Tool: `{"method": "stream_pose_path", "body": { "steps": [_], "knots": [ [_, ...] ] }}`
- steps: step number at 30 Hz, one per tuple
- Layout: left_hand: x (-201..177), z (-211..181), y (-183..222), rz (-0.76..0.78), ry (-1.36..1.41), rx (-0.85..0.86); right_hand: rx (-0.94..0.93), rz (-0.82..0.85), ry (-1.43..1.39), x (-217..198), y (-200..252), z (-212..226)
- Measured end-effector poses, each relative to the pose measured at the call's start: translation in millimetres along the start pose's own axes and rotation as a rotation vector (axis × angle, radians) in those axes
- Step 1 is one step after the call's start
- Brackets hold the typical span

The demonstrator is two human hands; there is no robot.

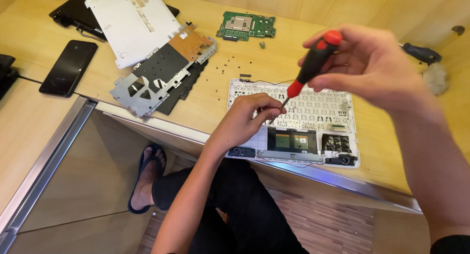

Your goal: Disassembling, cleaning, and reassembling internal components of a laptop

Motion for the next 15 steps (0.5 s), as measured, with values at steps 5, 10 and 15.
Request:
{"method": "stream_pose_path", "body": {
  "steps": [5,10,15],
  "knots": [
    [23.2,26.9,6.5,-0.07,0.097,0.022,-0.23,0.016,0.051,29.2,-7.8,-76.4],
    [23.1,37.5,9.2,-0.051,0.114,-0.019,-0.445,-0.026,0.174,39.8,-1.9,-120.4],
    [17.7,31.4,4.3,-0.038,0.121,0.017,-0.526,-0.039,0.117,31.6,2.9,-124.9]
  ]
}}
Point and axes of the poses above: each hand's wrist, its own y-axis away from the middle knuckle, its own x-axis out of the palm, z = x × y, the point moved 3 cm from there along -y, towards the middle knuckle, and after that the axes turned 12 degrees about -y, right-handed, at the moved point
